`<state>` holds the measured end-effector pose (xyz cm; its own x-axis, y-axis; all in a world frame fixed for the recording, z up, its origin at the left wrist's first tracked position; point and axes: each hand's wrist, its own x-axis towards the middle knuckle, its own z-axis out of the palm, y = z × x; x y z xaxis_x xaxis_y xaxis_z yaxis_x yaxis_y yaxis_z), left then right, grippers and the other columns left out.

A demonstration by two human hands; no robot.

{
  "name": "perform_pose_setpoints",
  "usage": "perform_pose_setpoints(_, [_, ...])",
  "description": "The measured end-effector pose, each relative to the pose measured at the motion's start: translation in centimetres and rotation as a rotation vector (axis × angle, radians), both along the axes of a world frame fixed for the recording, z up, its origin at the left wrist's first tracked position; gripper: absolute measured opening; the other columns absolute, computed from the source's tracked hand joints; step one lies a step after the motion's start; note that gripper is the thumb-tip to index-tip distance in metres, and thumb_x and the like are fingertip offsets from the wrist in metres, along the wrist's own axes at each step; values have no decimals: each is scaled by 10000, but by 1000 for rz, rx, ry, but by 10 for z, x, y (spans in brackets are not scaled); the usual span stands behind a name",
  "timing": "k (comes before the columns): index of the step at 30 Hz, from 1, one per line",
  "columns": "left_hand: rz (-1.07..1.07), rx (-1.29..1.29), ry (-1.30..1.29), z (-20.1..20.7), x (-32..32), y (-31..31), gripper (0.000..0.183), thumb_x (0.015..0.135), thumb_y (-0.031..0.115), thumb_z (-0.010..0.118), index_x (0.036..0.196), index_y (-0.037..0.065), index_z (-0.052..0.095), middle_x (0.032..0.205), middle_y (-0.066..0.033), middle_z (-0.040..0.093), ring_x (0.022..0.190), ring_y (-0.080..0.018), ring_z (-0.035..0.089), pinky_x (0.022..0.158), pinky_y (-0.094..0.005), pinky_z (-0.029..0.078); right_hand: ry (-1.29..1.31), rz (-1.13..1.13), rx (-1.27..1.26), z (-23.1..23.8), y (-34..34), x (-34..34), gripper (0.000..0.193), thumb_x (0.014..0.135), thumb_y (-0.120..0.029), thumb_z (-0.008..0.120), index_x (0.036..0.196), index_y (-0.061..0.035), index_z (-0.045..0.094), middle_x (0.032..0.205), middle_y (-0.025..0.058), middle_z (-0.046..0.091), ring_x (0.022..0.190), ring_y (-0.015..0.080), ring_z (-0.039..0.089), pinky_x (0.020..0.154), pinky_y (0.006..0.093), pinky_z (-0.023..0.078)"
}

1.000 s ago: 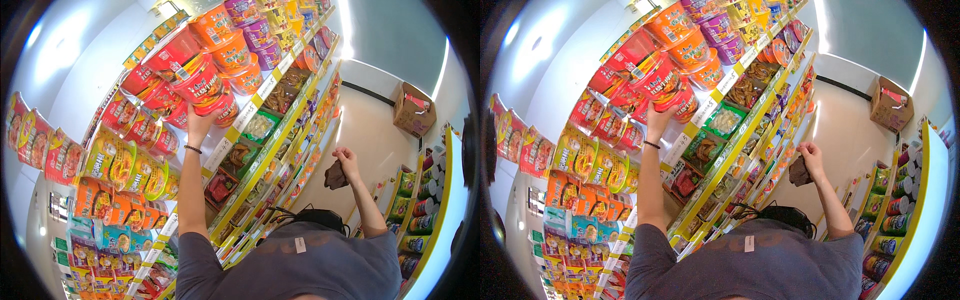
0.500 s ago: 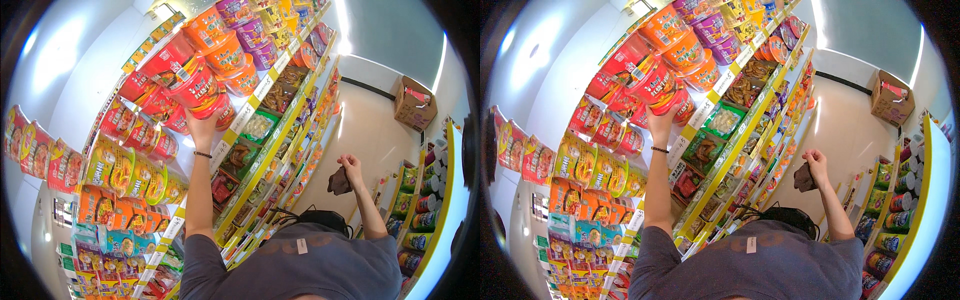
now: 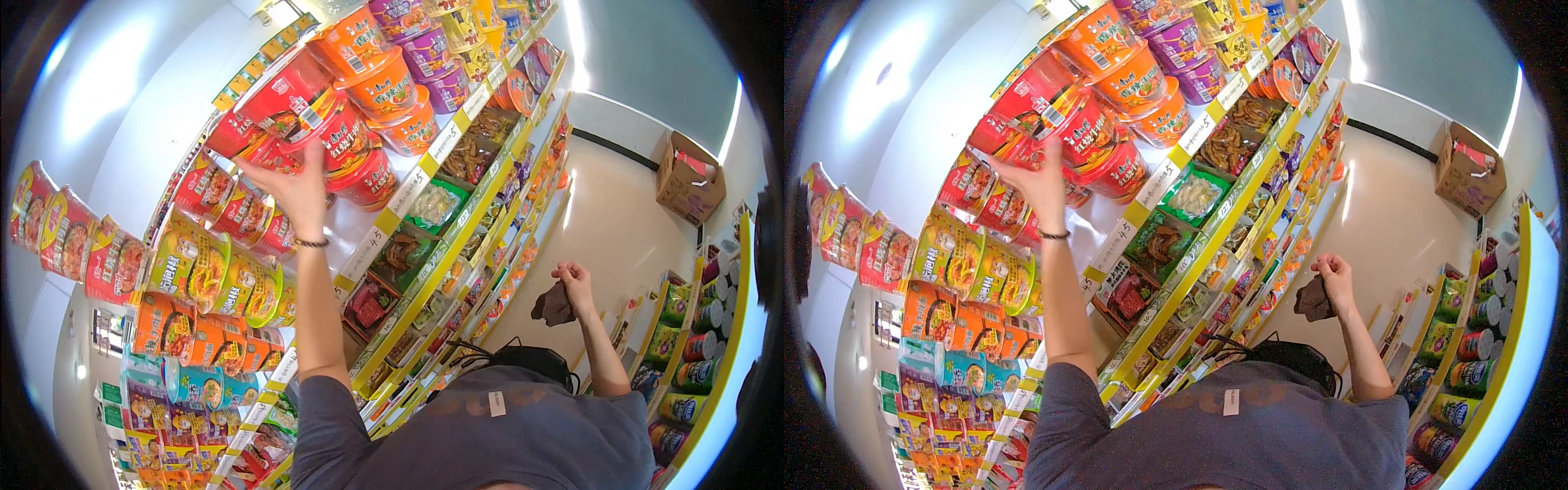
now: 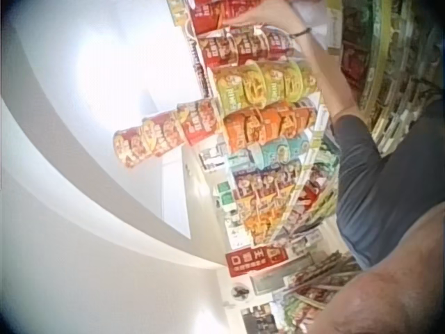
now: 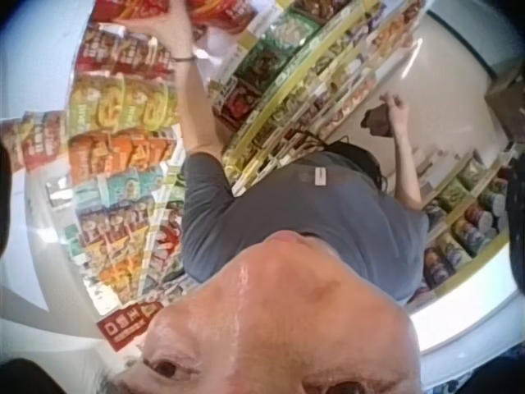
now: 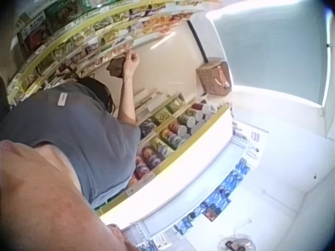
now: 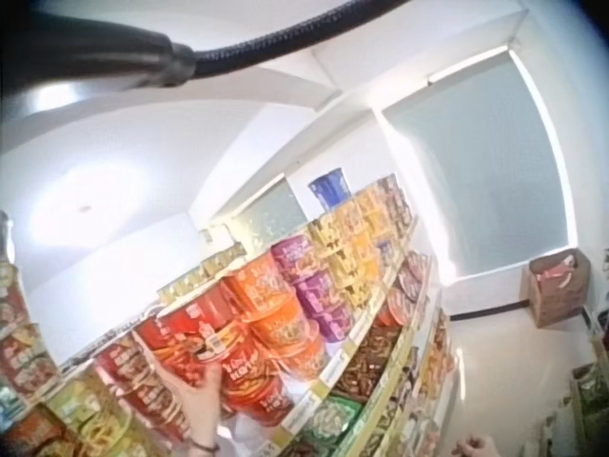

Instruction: The person arranges instant noodle cups on a store shelf. They pick up stacks of cups, place them on the shelf, and use a dark cloth to wipe the shelf surface between stacks. The person continues to organize the cups by type and color across the shelf.

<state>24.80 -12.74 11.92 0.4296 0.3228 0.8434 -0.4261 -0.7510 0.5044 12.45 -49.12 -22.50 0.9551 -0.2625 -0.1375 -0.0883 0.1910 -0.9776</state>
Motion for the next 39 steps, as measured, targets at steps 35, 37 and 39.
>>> perform_pose_setpoints(35, [-32,-66,127,82,50,19,843,671,492,757,1276,41,382,1186,-222,396,1099,-305,436,936,-393,376,133,-98,95,-50,-20,-55,98,868,-102,518,899,-23,568,713,81,626,640,135,593,580,241,461])
perform_pose_setpoints(37, [-337,-207,122,84,42,24,761,704,400,769,1272,53,399,1116,-162,468,1036,-235,493,885,-346,420,141,-108,101,-53,-20,-55,110,876,-116,524,901,-19,569,706,81,624,625,136,590,566,248,462])
perform_pose_setpoints(39, [-562,-292,73,78,61,52,661,774,256,730,1292,51,375,1103,-86,501,1018,-176,510,866,-324,433,152,-116,102,-59,-23,-58,128,888,-136,533,899,-13,570,693,81,619,596,137,584,540,261,463])
